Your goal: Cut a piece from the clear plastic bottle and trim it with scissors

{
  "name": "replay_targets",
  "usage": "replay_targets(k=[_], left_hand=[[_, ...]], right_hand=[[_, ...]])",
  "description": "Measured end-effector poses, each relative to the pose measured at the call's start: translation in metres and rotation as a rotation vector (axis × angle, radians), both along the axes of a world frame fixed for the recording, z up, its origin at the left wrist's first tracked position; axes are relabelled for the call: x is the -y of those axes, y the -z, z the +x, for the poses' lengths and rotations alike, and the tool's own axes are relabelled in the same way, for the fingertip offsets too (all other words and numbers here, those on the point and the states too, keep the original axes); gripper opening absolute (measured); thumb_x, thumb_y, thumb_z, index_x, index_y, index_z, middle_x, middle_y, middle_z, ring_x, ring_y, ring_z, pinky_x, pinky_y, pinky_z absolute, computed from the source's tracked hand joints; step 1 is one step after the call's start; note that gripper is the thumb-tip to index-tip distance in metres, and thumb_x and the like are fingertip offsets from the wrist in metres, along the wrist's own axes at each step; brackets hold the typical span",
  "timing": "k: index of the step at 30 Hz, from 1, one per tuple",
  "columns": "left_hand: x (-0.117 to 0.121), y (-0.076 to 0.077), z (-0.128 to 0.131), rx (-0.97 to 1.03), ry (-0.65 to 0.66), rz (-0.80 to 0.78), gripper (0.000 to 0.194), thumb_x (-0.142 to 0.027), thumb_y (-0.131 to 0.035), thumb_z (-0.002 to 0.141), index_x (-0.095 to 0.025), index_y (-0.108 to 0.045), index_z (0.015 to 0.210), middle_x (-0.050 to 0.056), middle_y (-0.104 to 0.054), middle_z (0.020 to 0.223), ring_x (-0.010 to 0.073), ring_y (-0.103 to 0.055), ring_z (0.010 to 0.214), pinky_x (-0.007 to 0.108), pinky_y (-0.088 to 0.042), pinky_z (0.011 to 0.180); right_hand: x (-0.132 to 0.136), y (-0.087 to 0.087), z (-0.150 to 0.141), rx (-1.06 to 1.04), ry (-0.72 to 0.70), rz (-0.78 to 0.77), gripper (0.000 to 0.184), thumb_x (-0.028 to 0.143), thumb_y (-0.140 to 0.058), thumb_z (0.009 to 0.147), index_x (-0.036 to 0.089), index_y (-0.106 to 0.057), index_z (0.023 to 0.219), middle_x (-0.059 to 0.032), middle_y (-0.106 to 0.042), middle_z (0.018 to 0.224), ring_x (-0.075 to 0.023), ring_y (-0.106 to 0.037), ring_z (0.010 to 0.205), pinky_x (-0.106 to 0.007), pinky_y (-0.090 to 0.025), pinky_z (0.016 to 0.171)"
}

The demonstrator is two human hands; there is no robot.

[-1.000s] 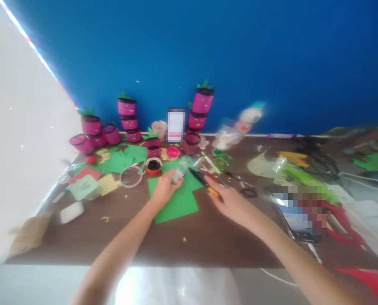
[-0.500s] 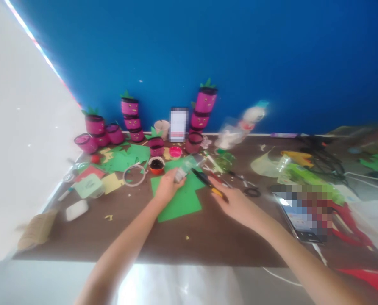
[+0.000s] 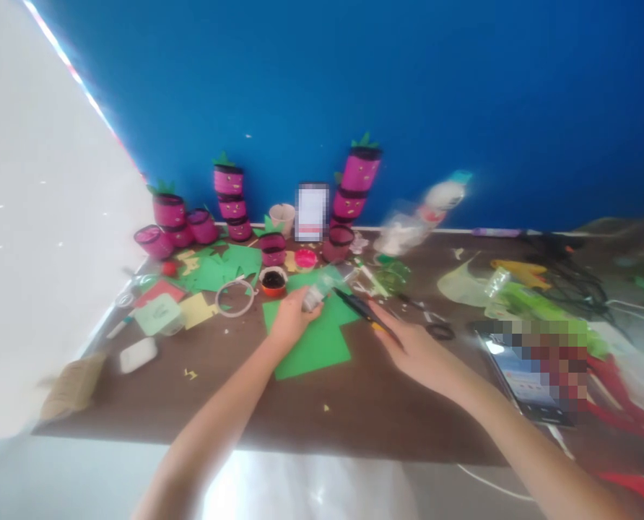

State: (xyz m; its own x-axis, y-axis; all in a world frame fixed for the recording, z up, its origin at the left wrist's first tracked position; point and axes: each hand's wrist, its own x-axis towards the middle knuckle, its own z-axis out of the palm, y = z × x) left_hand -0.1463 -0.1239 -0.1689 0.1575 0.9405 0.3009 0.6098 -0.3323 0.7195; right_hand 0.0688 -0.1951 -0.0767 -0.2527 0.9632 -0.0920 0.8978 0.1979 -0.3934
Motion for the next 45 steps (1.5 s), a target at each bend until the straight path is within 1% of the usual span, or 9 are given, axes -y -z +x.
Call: replay_targets(k=[9,13,17,23,29,33,38,42,45], left_hand=[[0.001,0.001,0.0,0.026,-0.01,-0.016,0.029,-0.031,-0.06,0.076,-0.015,-0.06,0.101,0.007,-0.064,0.088,0.0167,-0.059,0.078,0.027,-0.046,0.074],[0.0,0.001,0.0,0.008,-0.003,-0.008,0.028,-0.032,-0.059,0.076,-0.015,-0.06,0.098,0.006,-0.064,0.086,0.0162,-0.058,0.076,0.027,-0.046,0.071],[0.0,0.002,0.0,-0.027,0.007,0.01,0.027,-0.033,-0.058,0.077,-0.015,-0.059,0.098,0.006,-0.063,0.083,0.0163,-0.057,0.075,0.027,-0.045,0.071],[0.002,-0.003,0.001,-0.031,0.023,-0.005,0.024,-0.035,-0.055,0.079,-0.015,-0.058,0.092,0.004,-0.061,0.079,0.0151,-0.056,0.07,0.025,-0.043,0.068],[0.002,-0.008,0.0,0.005,0.006,-0.04,0.022,-0.035,-0.054,0.08,-0.016,-0.06,0.091,0.002,-0.061,0.075,0.0134,-0.054,0.065,0.023,-0.041,0.064],[0.002,-0.009,0.0,0.022,-0.043,-0.085,0.025,-0.037,-0.054,0.079,-0.016,-0.061,0.092,0.001,-0.06,0.069,0.0132,-0.053,0.06,0.022,-0.04,0.059],[0.001,-0.01,0.0,0.057,-0.048,-0.078,0.027,-0.037,-0.055,0.079,-0.016,-0.061,0.095,0.003,-0.063,0.075,0.0138,-0.057,0.065,0.023,-0.043,0.064],[0.006,-0.012,0.001,0.06,-0.092,-0.112,0.035,-0.039,-0.053,0.08,-0.015,-0.055,0.105,0.002,-0.061,0.07,0.0133,-0.056,0.059,0.023,-0.043,0.061],[0.009,-0.01,0.002,0.044,-0.04,-0.08,0.037,-0.038,-0.05,0.082,-0.016,-0.05,0.112,0.002,-0.06,0.074,0.0136,-0.057,0.062,0.024,-0.045,0.06]], right_hand=[[0.003,-0.004,0.005,-0.01,0.051,-0.042,0.05,0.037,-0.034,0.091,0.02,-0.037,0.138,-0.0059,-0.051,0.132,-0.0253,-0.054,0.115,-0.037,-0.046,0.094],[0.003,0.0,0.003,-0.01,0.057,-0.056,0.051,0.036,-0.033,0.092,0.018,-0.033,0.14,-0.0071,-0.045,0.137,-0.0248,-0.048,0.121,-0.039,-0.041,0.099],[0.003,0.006,0.001,-0.011,0.039,-0.056,0.052,0.035,-0.033,0.092,0.017,-0.031,0.141,-0.0104,-0.044,0.138,-0.0257,-0.049,0.12,-0.041,-0.041,0.099],[0.002,0.025,0.0,-0.028,0.033,-0.018,0.052,0.032,-0.036,0.091,0.019,-0.032,0.141,-0.0115,-0.064,0.117,-0.0266,-0.061,0.106,-0.039,-0.048,0.089],[-0.002,0.036,0.0,-0.057,0.013,0.05,0.053,0.029,-0.04,0.089,0.016,-0.033,0.14,-0.0136,-0.07,0.102,-0.0256,-0.068,0.09,-0.034,-0.05,0.081],[-0.005,0.033,-0.005,-0.045,0.025,0.021,0.053,0.03,-0.035,0.091,0.015,-0.032,0.141,-0.0147,-0.071,0.098,-0.0258,-0.069,0.088,-0.035,-0.05,0.079],[-0.005,0.026,-0.011,-0.048,0.043,-0.005,0.052,0.03,-0.034,0.091,0.015,-0.032,0.141,-0.0154,-0.067,0.108,-0.0256,-0.068,0.09,-0.034,-0.051,0.079],[0.001,0.003,-0.012,-0.022,0.049,0.026,0.05,0.029,-0.036,0.09,0.02,-0.036,0.139,-0.0107,-0.063,0.119,-0.0249,-0.067,0.095,-0.034,-0.051,0.081],[0.007,-0.017,-0.014,0.023,0.056,0.047,0.05,0.03,-0.038,0.089,0.022,-0.037,0.139,-0.0077,-0.064,0.117,-0.0258,-0.065,0.099,-0.034,-0.052,0.079]])
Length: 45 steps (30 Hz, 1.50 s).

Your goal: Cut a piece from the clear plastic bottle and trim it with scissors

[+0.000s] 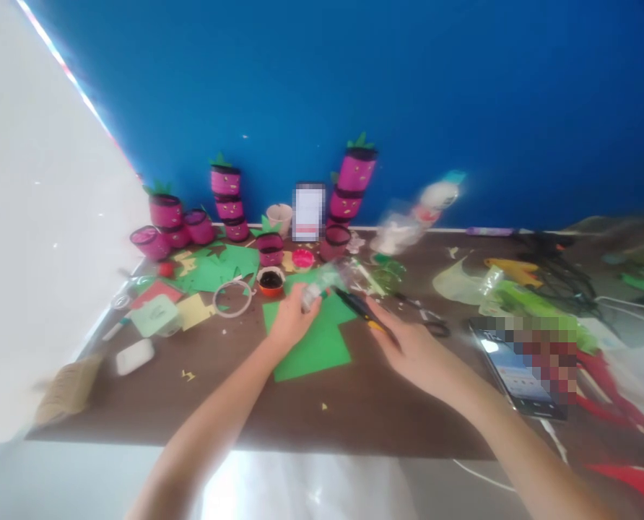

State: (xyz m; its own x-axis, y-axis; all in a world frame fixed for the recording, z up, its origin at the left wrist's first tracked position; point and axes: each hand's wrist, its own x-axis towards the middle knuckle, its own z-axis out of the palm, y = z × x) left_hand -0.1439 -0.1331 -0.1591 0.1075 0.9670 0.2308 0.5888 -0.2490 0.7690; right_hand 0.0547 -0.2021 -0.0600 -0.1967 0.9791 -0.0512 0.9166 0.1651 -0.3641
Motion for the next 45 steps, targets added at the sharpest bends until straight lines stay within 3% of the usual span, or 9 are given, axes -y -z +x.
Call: replay_targets(k=[4,15,23,27,30,34,38,41,45], left_hand=[[0.0,0.008,0.001,-0.112,0.044,0.171,0.045,-0.037,-0.056,0.079,-0.015,-0.049,0.118,0.01,-0.056,0.1,0.018,-0.058,0.087,0.03,-0.047,0.08],[0.0,0.011,-0.001,-0.194,0.113,0.091,0.046,-0.031,-0.056,0.08,-0.02,-0.05,0.124,0.007,-0.055,0.096,0.016,-0.059,0.079,0.028,-0.048,0.075],[-0.002,0.011,-0.001,-0.148,0.104,0.095,0.046,-0.034,-0.057,0.079,-0.017,-0.052,0.122,0.007,-0.057,0.091,0.0154,-0.057,0.075,0.027,-0.046,0.073],[-0.004,0.009,-0.001,-0.081,0.078,0.074,0.043,-0.038,-0.058,0.078,-0.018,-0.058,0.115,0.003,-0.058,0.077,0.0136,-0.054,0.066,0.024,-0.045,0.066],[-0.007,0.007,-0.002,-0.052,0.042,0.043,0.041,-0.04,-0.059,0.076,-0.018,-0.061,0.11,0.003,-0.06,0.074,0.0129,-0.054,0.062,0.023,-0.043,0.062],[-0.01,0.003,-0.001,-0.01,0.002,-0.023,0.037,-0.04,-0.06,0.074,-0.017,-0.064,0.103,0.003,-0.065,0.074,0.0138,-0.056,0.064,0.023,-0.044,0.063],[-0.012,-0.002,-0.003,0.061,-0.029,-0.097,0.038,-0.04,-0.061,0.073,-0.016,-0.065,0.102,0.004,-0.068,0.075,0.0144,-0.059,0.064,0.024,-0.046,0.063],[-0.012,-0.003,-0.005,0.125,-0.073,-0.151,0.039,-0.042,-0.058,0.075,-0.015,-0.064,0.101,0.004,-0.067,0.07,0.0148,-0.06,0.061,0.025,-0.046,0.063],[-0.01,-0.001,-0.008,0.306,-0.075,-0.282,0.043,-0.049,-0.048,0.08,-0.016,-0.058,0.105,-0.002,-0.06,0.053,0.0106,-0.052,0.042,0.021,-0.042,0.047]], right_hand=[[0.002,-0.01,-0.004,0.045,-0.001,0.008,0.048,0.031,-0.037,0.09,0.019,-0.043,0.136,-0.0095,-0.065,0.115,-0.0271,-0.064,0.101,-0.033,-0.052,0.08],[-0.004,-0.025,-0.006,0.13,0.021,-0.157,0.048,0.032,-0.034,0.091,0.019,-0.043,0.136,-0.0111,-0.065,0.114,-0.0268,-0.069,0.087,-0.035,-0.054,0.073],[-0.002,-0.029,-0.002,0.093,0.019,-0.139,0.048,0.034,-0.036,0.089,0.023,-0.044,0.135,-0.0078,-0.067,0.112,-0.0235,-0.07,0.075,-0.033,-0.055,0.068],[0.003,-0.022,-0.008,0.073,0.014,-0.097,0.048,0.029,-0.035,0.089,0.017,-0.044,0.135,-0.01,-0.069,0.108,-0.0244,-0.07,0.079,-0.031,-0.054,0.068],[0.004,-0.007,-0.009,0.055,0.022,-0.084,0.049,0.029,-0.035,0.089,0.016,-0.043,0.135,-0.0102,-0.072,0.098,-0.0233,-0.07,0.073,-0.029,-0.054,0.064],[0.001,0.018,-0.008,0.055,-0.024,-0.044,0.049,0.025,-0.033,0.089,0.014,-0.042,0.136,-0.0082,-0.073,0.071,-0.0203,-0.068,0.056,-0.027,-0.051,0.059],[-0.002,0.035,-0.007,0.088,-0.029,-0.01,0.05,0.025,-0.033,0.089,0.013,-0.04,0.137,-0.0092,-0.072,0.074,-0.0213,-0.068,0.061,-0.027,-0.05,0.056],[-0.003,0.034,-0.005,0.068,-0.039,0.017,0.049,0.027,-0.033,0.09,0.015,-0.04,0.137,-0.0103,-0.072,0.082,-0.0219,-0.069,0.067,-0.028,-0.051,0.061],[0.0,0.015,-0.003,0.005,-0.014,0.003,0.048,0.03,-0.035,0.09,0.021,-0.041,0.137,-0.0095,-0.07,0.104,-0.02,-0.07,0.071,-0.027,-0.053,0.066]])
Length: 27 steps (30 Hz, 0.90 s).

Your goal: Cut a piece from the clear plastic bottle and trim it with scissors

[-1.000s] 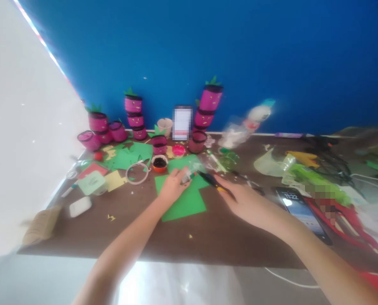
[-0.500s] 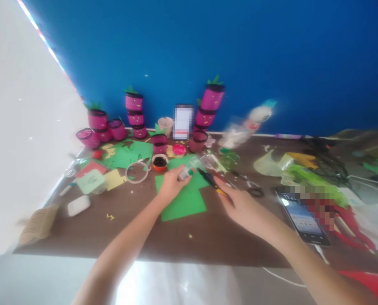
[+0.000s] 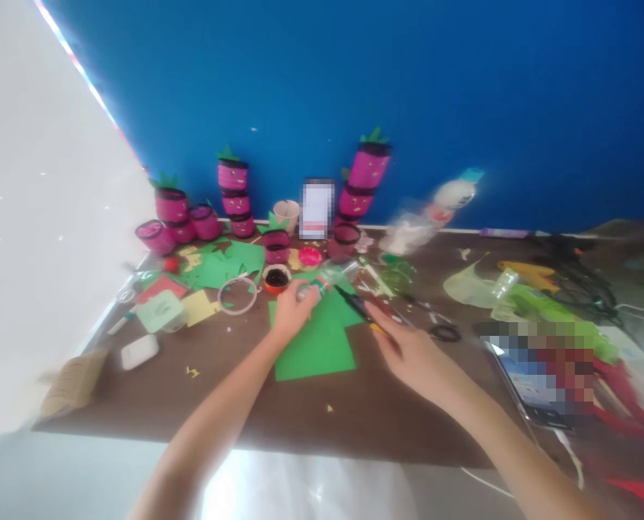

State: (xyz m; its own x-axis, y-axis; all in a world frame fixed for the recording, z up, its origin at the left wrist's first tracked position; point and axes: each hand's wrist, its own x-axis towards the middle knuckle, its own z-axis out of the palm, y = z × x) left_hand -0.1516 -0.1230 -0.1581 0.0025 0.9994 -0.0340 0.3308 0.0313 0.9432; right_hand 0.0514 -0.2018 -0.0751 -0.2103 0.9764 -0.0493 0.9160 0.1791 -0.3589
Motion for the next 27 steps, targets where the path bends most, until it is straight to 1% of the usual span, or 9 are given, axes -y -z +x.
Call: replay_targets(k=[3,5,8,11,14,18,20,24,27], left_hand=[[0.001,0.001,-0.001,0.033,0.043,0.01,0.04,-0.051,-0.044,0.082,-0.018,-0.057,0.101,-0.005,-0.055,0.048,0.0099,-0.05,0.039,0.021,-0.041,0.045],[0.001,0.001,-0.002,-0.019,0.049,0.074,0.038,-0.048,-0.043,0.084,-0.017,-0.06,0.097,-0.001,-0.059,0.059,0.0102,-0.054,0.045,0.023,-0.045,0.051],[0.0,0.0,-0.001,-0.165,0.02,0.213,0.035,-0.043,-0.05,0.081,-0.015,-0.061,0.099,0.008,-0.063,0.09,0.0158,-0.063,0.072,0.029,-0.049,0.071],[0.001,0.0,0.0,-0.298,0.058,0.292,0.039,-0.041,-0.061,0.074,-0.015,-0.059,0.104,0.01,-0.064,0.096,0.0215,-0.061,0.09,0.033,-0.046,0.082],[0.001,0.002,0.001,-0.354,0.099,0.299,0.036,-0.039,-0.059,0.076,-0.015,-0.059,0.103,0.009,-0.065,0.09,0.0202,-0.061,0.082,0.031,-0.047,0.076],[0.001,0.002,0.001,-0.368,0.071,0.33,0.031,-0.039,-0.056,0.077,-0.014,-0.061,0.095,0.009,-0.065,0.086,0.0191,-0.06,0.078,0.029,-0.046,0.073],[0.0,0.001,0.001,-0.362,0.067,0.306,0.028,-0.04,-0.055,0.078,-0.015,-0.063,0.089,0.006,-0.065,0.078,0.017,-0.059,0.07,0.027,-0.045,0.067],[0.0,-0.003,0.0,-0.336,0.053,0.2,0.034,-0.045,-0.053,0.078,-0.014,-0.064,0.087,0.003,-0.062,0.064,0.0142,-0.055,0.057,0.025,-0.041,0.058],[0.0,-0.006,0.0,-0.312,0.031,0.132,0.039,-0.048,-0.053,0.077,-0.013,-0.065,0.089,0.004,-0.063,0.064,0.0142,-0.056,0.057,0.025,-0.041,0.058]], right_hand=[[0.003,-0.015,-0.001,0.005,0.012,-0.013,0.047,0.03,-0.036,0.089,0.02,-0.045,0.134,-0.0093,-0.069,0.108,-0.0203,-0.07,0.072,-0.027,-0.053,0.067],[0.003,-0.019,-0.002,0.017,0.015,-0.05,0.046,0.03,-0.035,0.089,0.021,-0.047,0.133,-0.008,-0.072,0.098,-0.0201,-0.07,0.065,-0.027,-0.053,0.064],[0.003,-0.017,-0.004,0.021,0.03,-0.078,0.046,0.031,-0.035,0.089,0.022,-0.047,0.133,-0.0071,-0.073,0.095,-0.0189,-0.068,0.056,-0.027,-0.053,0.059],[0.003,-0.014,-0.005,-0.005,0.054,-0.068,0.047,0.031,-0.036,0.089,0.023,-0.045,0.134,-0.0094,-0.066,0.113,-0.0162,-0.066,0.049,-0.028,-0.053,0.057],[0.001,-0.014,-0.005,-0.026,0.071,-0.058,0.047,0.031,-0.038,0.088,0.022,-0.046,0.133,-0.0114,-0.059,0.123,-0.0187,-0.069,0.056,-0.029,-0.054,0.059],[-0.002,-0.012,-0.004,-0.08,0.049,-0.06,0.046,0.031,-0.038,0.089,0.021,-0.045,0.134,-0.0105,-0.054,0.129,-0.025,-0.065,0.099,-0.034,-0.052,0.082],[-0.003,-0.008,-0.002,-0.109,0.04,-0.06,0.047,0.03,-0.038,0.089,0.02,-0.044,0.134,-0.01,-0.054,0.13,-0.0243,-0.06,0.108,-0.035,-0.048,0.09],[-0.005,0.005,0.0,-0.136,0.023,-0.021,0.048,0.03,-0.039,0.088,0.019,-0.043,0.135,-0.0116,-0.059,0.124,-0.0227,-0.063,0.102,-0.033,-0.048,0.088],[-0.008,0.013,0.0,-0.15,0.002,0.011,0.048,0.029,-0.042,0.087,0.016,-0.046,0.133,-0.0135,-0.066,0.112,-0.0217,-0.068,0.09,-0.031,-0.051,0.081]])
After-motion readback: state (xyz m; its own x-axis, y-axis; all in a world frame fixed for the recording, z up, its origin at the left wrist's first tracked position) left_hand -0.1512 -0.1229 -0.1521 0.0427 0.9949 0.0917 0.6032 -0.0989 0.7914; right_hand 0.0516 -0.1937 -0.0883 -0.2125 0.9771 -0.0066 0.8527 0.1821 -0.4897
